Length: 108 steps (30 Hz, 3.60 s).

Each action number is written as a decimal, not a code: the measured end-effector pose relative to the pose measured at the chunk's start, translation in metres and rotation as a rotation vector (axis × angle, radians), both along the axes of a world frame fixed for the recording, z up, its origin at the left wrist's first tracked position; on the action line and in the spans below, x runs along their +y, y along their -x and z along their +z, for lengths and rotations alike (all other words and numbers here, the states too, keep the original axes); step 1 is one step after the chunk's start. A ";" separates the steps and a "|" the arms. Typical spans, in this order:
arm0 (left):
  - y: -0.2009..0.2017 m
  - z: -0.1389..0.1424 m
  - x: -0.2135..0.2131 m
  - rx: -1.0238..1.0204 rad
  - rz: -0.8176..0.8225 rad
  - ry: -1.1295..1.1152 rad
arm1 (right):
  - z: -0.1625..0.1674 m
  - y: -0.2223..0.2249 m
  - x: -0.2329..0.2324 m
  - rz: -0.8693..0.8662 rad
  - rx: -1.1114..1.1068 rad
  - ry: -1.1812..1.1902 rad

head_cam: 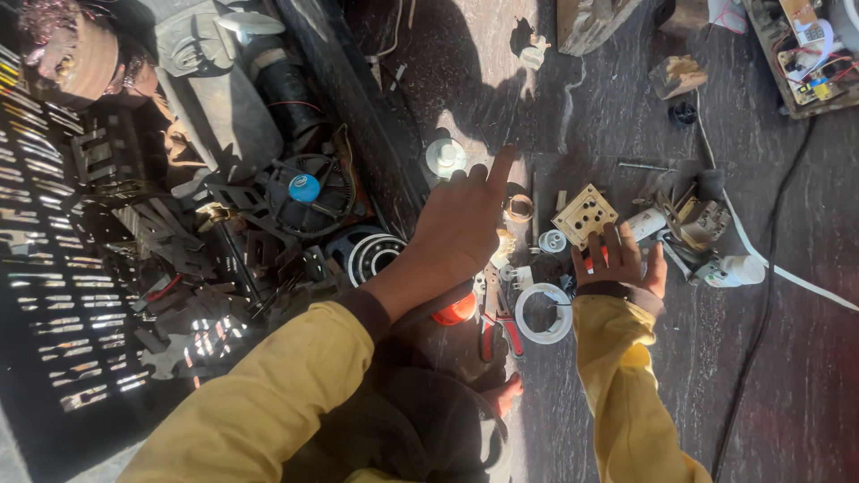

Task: The person sorts through a black crate filled with electronic components and miscellaneous items. They pick up various objects, inspect them, and place them on the floor or back into the crate.

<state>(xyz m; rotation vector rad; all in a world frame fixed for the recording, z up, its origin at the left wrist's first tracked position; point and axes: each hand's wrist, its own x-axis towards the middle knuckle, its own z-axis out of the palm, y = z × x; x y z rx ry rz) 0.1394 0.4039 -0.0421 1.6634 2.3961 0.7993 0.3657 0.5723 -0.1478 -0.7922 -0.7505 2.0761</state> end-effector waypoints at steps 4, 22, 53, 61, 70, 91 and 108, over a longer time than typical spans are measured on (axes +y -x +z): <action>0.004 0.005 0.006 -0.025 -0.050 0.155 | -0.031 0.005 0.045 -0.053 -0.265 0.070; 0.013 0.013 0.027 -0.138 -0.021 0.179 | -0.098 0.122 0.108 0.201 -1.924 -0.444; 0.014 0.027 -0.007 -0.410 -0.034 0.162 | -0.004 0.082 -0.011 -0.172 -0.308 -0.324; 0.021 0.001 -0.008 -0.929 -0.104 -0.709 | 0.066 0.118 -0.063 0.219 -0.271 -0.614; 0.034 0.005 -0.005 -1.319 -0.021 -1.047 | 0.076 0.144 -0.085 0.320 -0.399 -0.853; 0.131 -0.018 -0.183 -0.916 0.392 -1.126 | 0.064 0.226 -0.182 0.771 -0.286 -0.831; 0.118 -0.020 -0.184 -0.743 0.434 -0.544 | 0.039 0.223 -0.152 0.669 -0.154 -0.766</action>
